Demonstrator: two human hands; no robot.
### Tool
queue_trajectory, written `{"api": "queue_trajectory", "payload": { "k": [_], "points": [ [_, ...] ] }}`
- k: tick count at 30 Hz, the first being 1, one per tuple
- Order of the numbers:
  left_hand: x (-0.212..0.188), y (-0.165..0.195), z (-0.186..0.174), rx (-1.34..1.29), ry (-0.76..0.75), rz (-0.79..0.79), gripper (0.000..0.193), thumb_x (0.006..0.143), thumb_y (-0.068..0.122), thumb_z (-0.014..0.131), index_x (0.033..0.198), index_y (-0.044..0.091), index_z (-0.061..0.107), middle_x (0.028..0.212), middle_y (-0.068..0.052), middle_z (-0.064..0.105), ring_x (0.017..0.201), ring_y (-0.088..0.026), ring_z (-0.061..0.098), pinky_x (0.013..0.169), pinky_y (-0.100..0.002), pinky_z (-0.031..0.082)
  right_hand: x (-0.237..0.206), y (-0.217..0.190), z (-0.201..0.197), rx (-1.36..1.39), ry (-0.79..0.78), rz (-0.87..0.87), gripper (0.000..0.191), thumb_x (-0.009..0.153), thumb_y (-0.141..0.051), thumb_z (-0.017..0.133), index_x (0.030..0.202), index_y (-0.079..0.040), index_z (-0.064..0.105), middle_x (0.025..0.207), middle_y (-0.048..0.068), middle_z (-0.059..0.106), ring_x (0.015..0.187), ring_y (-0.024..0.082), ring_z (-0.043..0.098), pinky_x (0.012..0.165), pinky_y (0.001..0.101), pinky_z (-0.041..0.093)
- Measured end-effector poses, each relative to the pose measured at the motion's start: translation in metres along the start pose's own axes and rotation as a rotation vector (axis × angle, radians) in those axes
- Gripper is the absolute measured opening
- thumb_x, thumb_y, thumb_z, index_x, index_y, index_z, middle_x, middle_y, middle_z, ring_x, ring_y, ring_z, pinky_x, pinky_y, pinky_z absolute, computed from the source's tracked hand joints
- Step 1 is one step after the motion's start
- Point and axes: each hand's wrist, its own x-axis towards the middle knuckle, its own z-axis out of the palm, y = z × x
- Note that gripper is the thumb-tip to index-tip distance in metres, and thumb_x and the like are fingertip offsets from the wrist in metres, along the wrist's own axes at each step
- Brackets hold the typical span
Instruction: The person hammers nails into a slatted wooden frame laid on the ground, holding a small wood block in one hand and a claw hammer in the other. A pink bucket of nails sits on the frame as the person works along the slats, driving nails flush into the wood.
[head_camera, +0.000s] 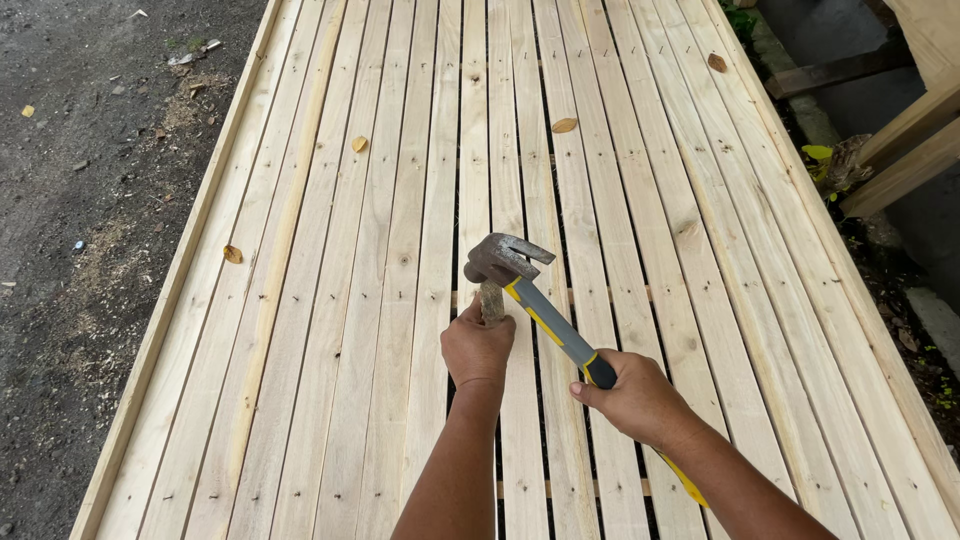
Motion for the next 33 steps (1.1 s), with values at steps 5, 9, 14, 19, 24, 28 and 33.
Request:
{"api": "queue_trajectory", "payload": {
  "k": [5,9,14,19,24,28,33],
  "points": [
    [-0.004,0.002,0.003,-0.050,-0.043,-0.064,0.053,0.075,0.021,0.072,0.128,0.025,0.072,0.077,-0.006,0.078,0.069,-0.019,0.075,0.076,-0.034,0.060,-0.008,0.002,-0.012,0.181,0.143,-0.185,0.038,0.085,-0.034,0.079,0.084,0.001,0.067,0.059,0.002,0.055,0.055,0.015,0.049,0.055,0.0358,0.047],
    [-0.004,0.002,0.002,-0.046,-0.001,-0.042,0.046,0.075,0.023,0.073,0.120,0.023,0.076,0.076,-0.007,0.077,0.070,-0.021,0.075,0.077,-0.035,0.061,-0.005,0.012,0.001,0.036,0.099,-0.051,0.031,0.088,-0.032,0.078,0.099,-0.005,0.067,0.061,0.001,0.052,0.058,0.014,0.051,0.060,0.0336,0.048],
    [-0.003,0.001,0.003,0.031,-0.015,-0.072,0.029,0.077,0.028,0.074,0.104,0.019,0.083,0.075,-0.008,0.077,0.072,-0.025,0.074,0.080,-0.037,0.059,-0.001,0.015,0.006,-0.110,-0.047,0.060,0.029,0.089,-0.031,0.077,0.105,-0.007,0.074,0.062,0.000,0.051,0.059,0.015,0.049,0.061,0.0353,0.046],
    [-0.004,-0.003,0.008,0.005,0.004,-0.033,0.044,0.074,0.025,0.073,0.117,0.028,0.078,0.076,-0.008,0.077,0.073,-0.026,0.075,0.077,-0.038,0.060,-0.011,0.006,-0.008,0.025,0.021,0.030,0.032,0.086,-0.031,0.079,0.107,-0.008,0.074,0.061,-0.001,0.048,0.058,0.014,0.047,0.059,0.0343,0.044],
    [-0.003,-0.004,0.007,0.004,0.006,-0.002,0.049,0.073,0.024,0.071,0.122,0.028,0.075,0.076,-0.007,0.077,0.071,-0.025,0.076,0.076,-0.037,0.061,-0.014,0.005,-0.010,0.098,0.108,-0.050,0.035,0.087,-0.033,0.079,0.101,-0.003,0.068,0.059,0.000,0.045,0.057,0.014,0.047,0.057,0.0339,0.045],
    [-0.002,-0.001,0.004,0.024,0.011,-0.014,0.045,0.074,0.023,0.073,0.118,0.024,0.078,0.076,-0.010,0.076,0.072,-0.026,0.074,0.076,-0.038,0.060,-0.002,0.014,0.004,-0.030,-0.012,0.070,0.029,0.088,-0.030,0.077,0.104,-0.007,0.071,0.059,-0.002,0.050,0.057,0.013,0.049,0.059,0.0341,0.045],
    [-0.007,-0.001,0.003,0.022,-0.023,-0.023,0.044,0.075,0.022,0.074,0.118,0.020,0.078,0.078,-0.010,0.077,0.071,-0.024,0.076,0.077,-0.036,0.061,-0.002,0.017,0.005,-0.053,-0.056,0.129,0.026,0.087,-0.032,0.079,0.098,-0.009,0.073,0.061,-0.001,0.049,0.057,0.014,0.046,0.058,0.0339,0.041]
  ]
}}
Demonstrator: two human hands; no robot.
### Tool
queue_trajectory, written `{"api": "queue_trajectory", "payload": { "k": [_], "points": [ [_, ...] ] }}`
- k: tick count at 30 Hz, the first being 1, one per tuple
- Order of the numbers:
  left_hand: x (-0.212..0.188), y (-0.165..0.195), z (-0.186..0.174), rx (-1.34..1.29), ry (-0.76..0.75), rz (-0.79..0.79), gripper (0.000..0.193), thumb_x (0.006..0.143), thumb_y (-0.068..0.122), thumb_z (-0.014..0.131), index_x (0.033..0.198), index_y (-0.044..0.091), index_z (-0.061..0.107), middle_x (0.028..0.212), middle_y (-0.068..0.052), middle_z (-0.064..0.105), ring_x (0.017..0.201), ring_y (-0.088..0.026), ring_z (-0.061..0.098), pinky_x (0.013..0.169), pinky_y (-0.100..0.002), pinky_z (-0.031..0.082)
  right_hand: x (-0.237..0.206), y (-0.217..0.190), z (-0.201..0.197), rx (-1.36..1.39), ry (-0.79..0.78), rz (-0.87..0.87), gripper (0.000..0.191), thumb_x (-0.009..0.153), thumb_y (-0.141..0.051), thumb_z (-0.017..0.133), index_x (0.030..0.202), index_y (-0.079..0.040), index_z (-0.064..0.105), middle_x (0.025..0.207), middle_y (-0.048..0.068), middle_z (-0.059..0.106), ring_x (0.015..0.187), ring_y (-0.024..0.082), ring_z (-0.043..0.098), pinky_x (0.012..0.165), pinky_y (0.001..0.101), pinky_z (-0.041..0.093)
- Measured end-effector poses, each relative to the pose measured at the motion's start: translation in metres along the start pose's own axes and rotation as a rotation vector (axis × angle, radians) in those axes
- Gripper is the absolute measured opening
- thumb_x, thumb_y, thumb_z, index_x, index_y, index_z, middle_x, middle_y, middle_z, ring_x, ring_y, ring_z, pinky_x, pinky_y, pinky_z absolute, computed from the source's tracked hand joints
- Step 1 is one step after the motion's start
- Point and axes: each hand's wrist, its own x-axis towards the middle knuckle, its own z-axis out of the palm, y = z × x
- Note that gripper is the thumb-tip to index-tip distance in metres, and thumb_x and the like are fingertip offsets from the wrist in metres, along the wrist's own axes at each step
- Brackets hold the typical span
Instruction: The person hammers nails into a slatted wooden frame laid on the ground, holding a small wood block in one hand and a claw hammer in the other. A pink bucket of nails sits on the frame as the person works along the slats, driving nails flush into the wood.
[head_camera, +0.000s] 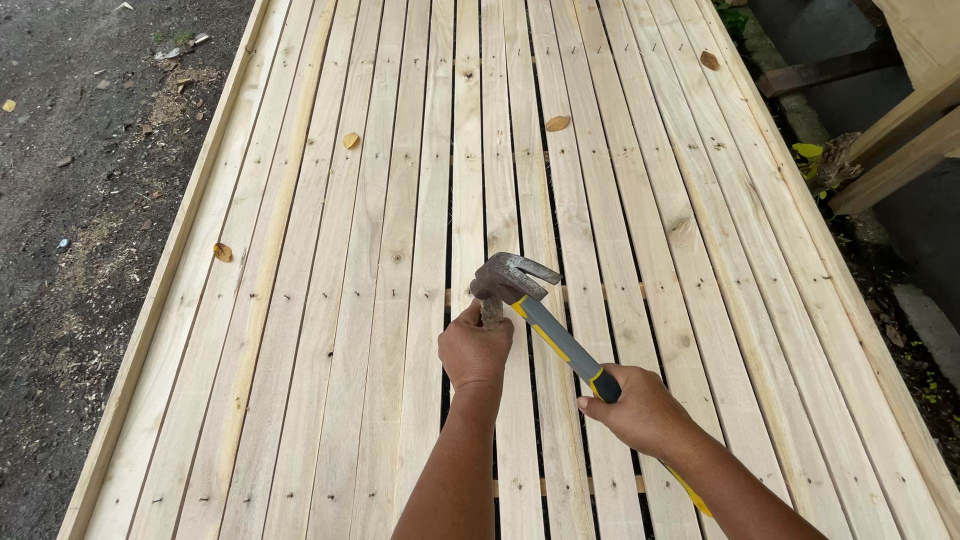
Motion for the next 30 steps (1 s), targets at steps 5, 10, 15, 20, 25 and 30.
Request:
{"api": "queue_trajectory", "payload": {
  "k": [5,10,15,20,25,30],
  "points": [
    [0.002,-0.005,0.004,-0.008,0.008,0.011,0.052,0.075,0.022,0.074,0.127,0.018,0.072,0.085,-0.008,0.079,0.073,-0.020,0.077,0.078,-0.034,0.062,-0.021,-0.030,-0.031,0.148,0.157,-0.177,0.033,0.083,-0.034,0.083,0.082,-0.005,0.068,0.058,0.001,0.050,0.055,0.012,0.046,0.056,0.0334,0.042],
    [0.007,-0.006,0.006,-0.028,-0.005,0.010,0.049,0.074,0.024,0.077,0.122,0.017,0.075,0.092,-0.008,0.080,0.081,-0.021,0.078,0.083,-0.034,0.061,-0.032,-0.044,-0.055,0.428,0.257,-0.340,0.031,0.087,-0.029,0.078,0.076,-0.006,0.060,0.053,0.004,0.051,0.049,0.015,0.048,0.051,0.0373,0.044],
    [0.005,-0.007,0.006,0.010,0.014,0.025,0.047,0.074,0.026,0.078,0.119,0.015,0.075,0.091,-0.012,0.078,0.085,-0.028,0.076,0.085,-0.038,0.060,-0.007,-0.014,-0.019,-0.015,0.033,-0.042,0.018,0.086,-0.024,0.079,0.092,-0.015,0.065,0.068,-0.001,0.062,0.065,0.013,0.061,0.068,0.0330,0.051],
    [0.006,-0.013,0.010,0.025,0.039,0.105,0.042,0.073,0.023,0.077,0.114,0.013,0.075,0.090,-0.014,0.077,0.086,-0.032,0.075,0.082,-0.040,0.060,0.016,0.020,0.004,-0.033,-0.006,-0.024,0.031,0.089,-0.030,0.078,0.095,-0.002,0.066,0.065,0.003,0.054,0.060,0.016,0.053,0.062,0.0370,0.047],
    [0.007,-0.010,0.019,0.040,0.029,0.114,0.045,0.074,0.019,0.073,0.118,0.009,0.071,0.098,-0.017,0.076,0.092,-0.035,0.073,0.085,-0.042,0.058,0.014,0.024,0.008,0.159,-0.043,-0.013,0.024,0.089,-0.028,0.077,0.088,-0.008,0.063,0.056,0.000,0.047,0.046,0.014,0.043,0.047,0.0337,0.040],
    [0.024,0.018,0.022,0.076,-0.082,-0.076,0.039,0.077,0.017,0.074,0.111,-0.001,0.070,0.105,-0.022,0.074,0.099,-0.036,0.072,0.088,-0.042,0.058,0.014,0.029,0.008,0.357,-0.008,0.068,0.027,0.091,-0.028,0.076,0.087,-0.008,0.058,0.049,0.000,0.046,0.037,0.013,0.041,0.038,0.0321,0.039]
  ]
}}
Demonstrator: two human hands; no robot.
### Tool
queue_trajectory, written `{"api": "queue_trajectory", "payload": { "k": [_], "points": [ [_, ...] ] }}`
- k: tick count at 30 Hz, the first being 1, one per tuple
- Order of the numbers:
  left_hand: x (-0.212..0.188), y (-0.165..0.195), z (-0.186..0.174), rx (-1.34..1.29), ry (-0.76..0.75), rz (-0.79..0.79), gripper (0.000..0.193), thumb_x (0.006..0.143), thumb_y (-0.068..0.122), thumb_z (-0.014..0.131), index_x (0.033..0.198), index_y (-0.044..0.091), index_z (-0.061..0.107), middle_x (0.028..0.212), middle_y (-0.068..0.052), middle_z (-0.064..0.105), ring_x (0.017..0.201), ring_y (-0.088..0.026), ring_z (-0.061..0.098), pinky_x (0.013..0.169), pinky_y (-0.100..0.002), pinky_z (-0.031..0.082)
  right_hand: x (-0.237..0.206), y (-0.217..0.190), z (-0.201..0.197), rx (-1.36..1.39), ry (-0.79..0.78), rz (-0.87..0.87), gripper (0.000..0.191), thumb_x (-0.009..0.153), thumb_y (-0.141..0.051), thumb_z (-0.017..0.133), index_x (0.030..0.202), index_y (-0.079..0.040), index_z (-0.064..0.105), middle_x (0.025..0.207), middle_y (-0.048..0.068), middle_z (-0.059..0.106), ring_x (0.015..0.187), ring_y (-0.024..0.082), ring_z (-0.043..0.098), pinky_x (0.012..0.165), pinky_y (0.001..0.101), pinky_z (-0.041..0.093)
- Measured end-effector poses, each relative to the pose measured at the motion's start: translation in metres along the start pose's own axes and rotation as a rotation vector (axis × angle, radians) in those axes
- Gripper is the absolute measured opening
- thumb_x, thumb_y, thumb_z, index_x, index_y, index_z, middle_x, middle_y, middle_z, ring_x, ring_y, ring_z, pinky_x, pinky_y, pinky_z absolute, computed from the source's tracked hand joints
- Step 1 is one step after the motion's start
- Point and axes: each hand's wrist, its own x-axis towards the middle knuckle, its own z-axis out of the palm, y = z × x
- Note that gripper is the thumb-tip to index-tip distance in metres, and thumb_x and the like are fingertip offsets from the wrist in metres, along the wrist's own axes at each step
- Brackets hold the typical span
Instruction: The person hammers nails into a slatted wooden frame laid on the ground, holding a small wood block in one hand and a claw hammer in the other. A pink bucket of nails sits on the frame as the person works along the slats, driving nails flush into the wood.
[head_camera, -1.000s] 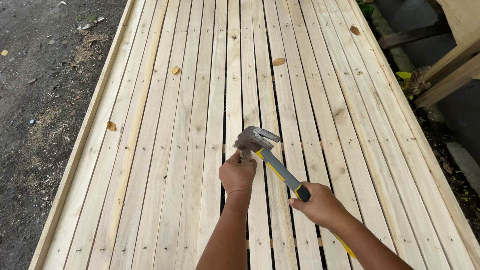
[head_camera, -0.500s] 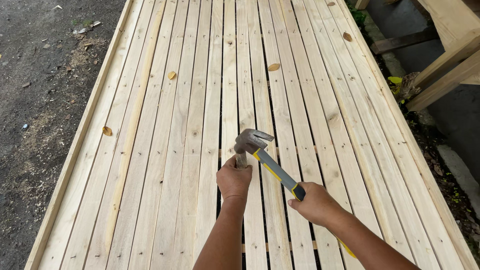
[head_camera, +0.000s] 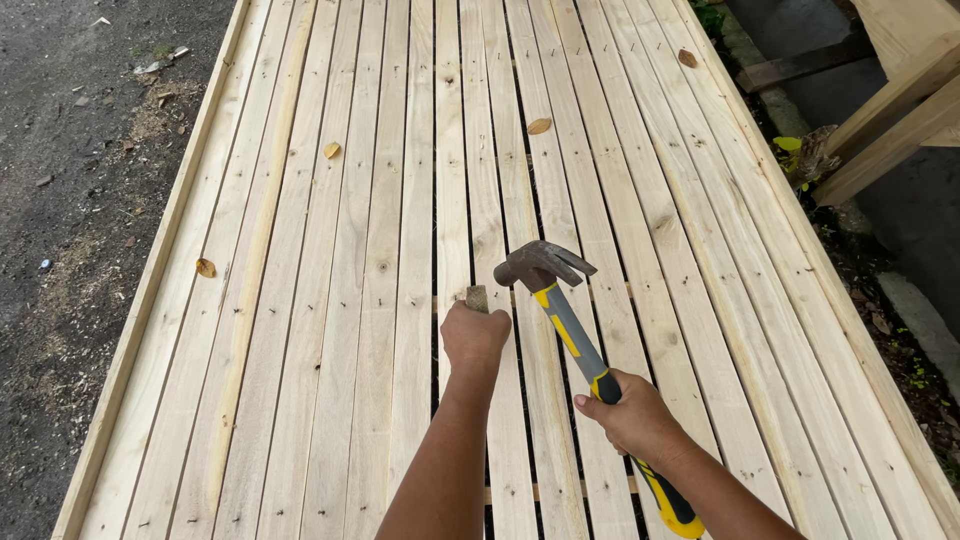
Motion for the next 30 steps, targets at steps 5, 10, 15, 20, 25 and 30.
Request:
{"api": "queue_trajectory", "payload": {
  "k": [5,10,15,20,25,30],
  "points": [
    [0.009,0.019,-0.003,0.039,-0.079,-0.167,0.038,0.080,0.028,0.077,0.106,0.000,0.071,0.107,-0.019,0.074,0.100,-0.033,0.074,0.089,-0.041,0.058,0.017,0.018,-0.004,0.109,0.056,0.043,0.029,0.092,-0.026,0.076,0.085,-0.004,0.058,0.049,0.003,0.047,0.036,0.014,0.042,0.038,0.0328,0.041],
    [0.017,0.011,-0.008,0.047,-0.038,-0.135,0.025,0.078,0.010,0.069,0.099,-0.004,0.072,0.104,-0.023,0.074,0.094,-0.036,0.076,0.084,-0.041,0.062,0.038,0.040,0.001,0.173,0.053,0.126,0.026,0.091,-0.023,0.075,0.086,-0.003,0.059,0.055,0.003,0.048,0.038,0.014,0.044,0.037,0.0346,0.042],
    [0.025,-0.001,-0.013,0.065,-0.006,-0.060,0.018,0.077,0.008,0.066,0.086,-0.004,0.075,0.094,-0.026,0.075,0.090,-0.038,0.075,0.085,-0.042,0.060,0.055,0.059,0.015,0.137,0.059,0.216,0.029,0.093,-0.023,0.075,0.087,-0.002,0.055,0.056,0.004,0.046,0.040,0.015,0.045,0.038,0.0360,0.041],
    [0.018,-0.003,-0.010,0.031,-0.030,-0.082,0.018,0.076,0.008,0.062,0.085,-0.003,0.074,0.093,-0.025,0.075,0.086,-0.039,0.076,0.082,-0.044,0.061,0.060,0.060,0.032,0.153,0.005,0.179,0.029,0.093,-0.022,0.075,0.083,-0.003,0.055,0.054,0.003,0.043,0.039,0.015,0.044,0.037,0.0365,0.039],
    [0.014,-0.003,-0.009,0.101,0.030,-0.009,0.019,0.076,0.010,0.064,0.084,-0.004,0.074,0.092,-0.027,0.074,0.086,-0.041,0.073,0.083,-0.045,0.060,0.077,0.022,0.040,0.066,0.069,0.060,0.030,0.093,-0.027,0.075,0.082,-0.006,0.056,0.052,0.004,0.050,0.038,0.014,0.047,0.039,0.0338,0.045],
    [0.014,-0.005,-0.007,0.111,0.008,-0.005,0.019,0.077,0.010,0.064,0.085,-0.004,0.073,0.089,-0.027,0.074,0.082,-0.039,0.076,0.079,-0.043,0.061,0.097,0.008,0.058,0.069,0.234,-0.191,0.032,0.092,-0.030,0.076,0.080,-0.006,0.060,0.055,0.002,0.054,0.041,0.011,0.048,0.041,0.0312,0.045]
  ]
}}
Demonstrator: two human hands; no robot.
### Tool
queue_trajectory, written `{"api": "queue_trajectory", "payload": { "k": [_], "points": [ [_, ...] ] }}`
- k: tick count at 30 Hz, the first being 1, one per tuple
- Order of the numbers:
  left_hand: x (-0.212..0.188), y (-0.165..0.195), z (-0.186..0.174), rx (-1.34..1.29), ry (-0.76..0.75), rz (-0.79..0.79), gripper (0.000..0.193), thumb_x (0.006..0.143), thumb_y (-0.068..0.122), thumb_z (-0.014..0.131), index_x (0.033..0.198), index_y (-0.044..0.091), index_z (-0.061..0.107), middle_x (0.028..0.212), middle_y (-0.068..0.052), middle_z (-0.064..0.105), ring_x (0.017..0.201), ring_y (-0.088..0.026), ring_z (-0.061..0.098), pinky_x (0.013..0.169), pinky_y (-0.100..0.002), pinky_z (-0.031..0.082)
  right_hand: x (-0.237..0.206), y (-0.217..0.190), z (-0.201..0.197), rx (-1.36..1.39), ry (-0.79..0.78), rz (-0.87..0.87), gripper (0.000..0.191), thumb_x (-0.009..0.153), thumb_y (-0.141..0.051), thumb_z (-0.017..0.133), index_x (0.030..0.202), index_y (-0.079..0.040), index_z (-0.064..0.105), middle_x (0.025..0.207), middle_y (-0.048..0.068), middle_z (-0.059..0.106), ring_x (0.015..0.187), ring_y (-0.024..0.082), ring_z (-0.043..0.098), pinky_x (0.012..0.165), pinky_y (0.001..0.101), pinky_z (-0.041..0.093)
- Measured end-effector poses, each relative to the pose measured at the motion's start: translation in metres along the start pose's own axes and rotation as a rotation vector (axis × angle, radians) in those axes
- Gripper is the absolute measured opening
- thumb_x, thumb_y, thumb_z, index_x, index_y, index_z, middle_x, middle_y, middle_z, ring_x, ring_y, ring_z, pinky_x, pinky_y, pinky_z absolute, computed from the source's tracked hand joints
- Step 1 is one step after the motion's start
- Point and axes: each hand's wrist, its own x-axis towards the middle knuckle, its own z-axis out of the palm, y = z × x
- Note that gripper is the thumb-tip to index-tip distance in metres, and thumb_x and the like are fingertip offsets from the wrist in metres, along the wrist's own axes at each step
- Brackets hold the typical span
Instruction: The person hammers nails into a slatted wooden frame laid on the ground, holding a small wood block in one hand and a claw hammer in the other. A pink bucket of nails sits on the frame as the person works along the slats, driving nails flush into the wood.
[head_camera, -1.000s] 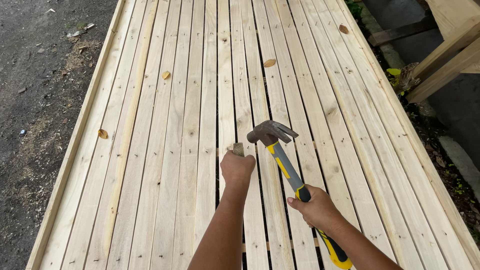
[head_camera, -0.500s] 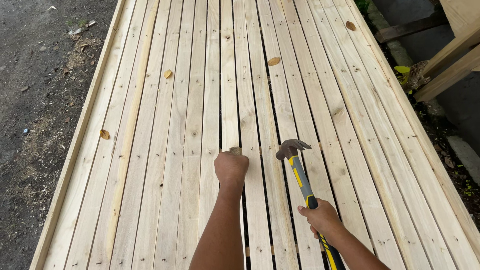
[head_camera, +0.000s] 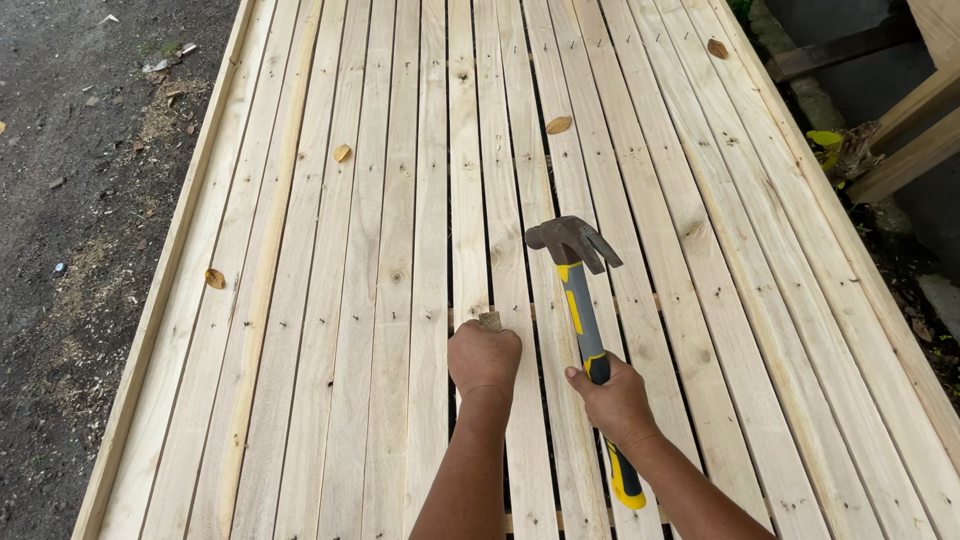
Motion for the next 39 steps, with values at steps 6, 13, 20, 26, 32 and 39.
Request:
{"api": "queue_trajectory", "payload": {
  "k": [6,13,20,26,32,39],
  "points": [
    [0.001,-0.001,0.001,0.011,0.009,-0.012,0.020,0.076,0.011,0.064,0.085,-0.004,0.074,0.088,-0.027,0.073,0.083,-0.040,0.074,0.080,-0.044,0.061,0.012,0.013,0.035,-0.149,-0.218,0.344,0.022,0.094,-0.021,0.073,0.087,-0.012,0.054,0.059,0.005,0.057,0.042,0.017,0.053,0.042,0.0362,0.046],
    [0.001,-0.001,0.005,0.021,0.029,0.015,0.020,0.076,0.011,0.064,0.085,-0.004,0.074,0.088,-0.028,0.073,0.084,-0.041,0.074,0.081,-0.044,0.060,0.019,-0.015,0.008,0.168,-0.046,-0.022,0.030,0.090,-0.024,0.078,0.082,-0.002,0.059,0.053,0.005,0.053,0.040,0.014,0.049,0.039,0.0324,0.043],
    [0.002,-0.003,0.007,0.008,0.057,0.032,0.021,0.074,0.012,0.065,0.084,-0.004,0.075,0.089,-0.029,0.072,0.086,-0.042,0.073,0.083,-0.044,0.060,0.007,0.003,0.037,0.081,-0.069,0.181,0.026,0.090,-0.019,0.076,0.082,-0.004,0.056,0.053,0.006,0.053,0.040,0.018,0.051,0.040,0.0356,0.044],
    [0.000,0.000,0.004,0.029,0.049,0.033,0.021,0.074,0.013,0.066,0.083,-0.004,0.075,0.087,-0.029,0.072,0.084,-0.042,0.073,0.081,-0.045,0.060,0.037,0.000,0.020,0.092,-0.021,0.109,0.030,0.092,-0.024,0.075,0.083,-0.001,0.058,0.056,0.009,0.054,0.041,0.018,0.049,0.041,0.0365,0.045],
    [-0.004,0.005,-0.001,0.002,-0.047,-0.032,0.019,0.079,0.012,0.063,0.082,-0.004,0.073,0.084,-0.025,0.074,0.078,-0.036,0.077,0.075,-0.042,0.063,0.020,0.023,0.032,0.102,0.211,-0.176,0.023,0.089,-0.024,0.075,0.086,-0.003,0.067,0.060,0.005,0.062,0.054,0.016,0.057,0.056,0.0356,0.052],
    [-0.001,0.000,0.003,0.011,0.038,0.010,0.022,0.077,0.017,0.068,0.083,-0.003,0.074,0.087,-0.026,0.073,0.083,-0.040,0.074,0.080,-0.044,0.061,0.043,0.026,0.030,-0.288,-0.204,0.150,0.028,0.090,-0.028,0.077,0.092,-0.002,0.067,0.065,0.008,0.061,0.058,0.022,0.060,0.061,0.0422,0.052]
  ]
}}
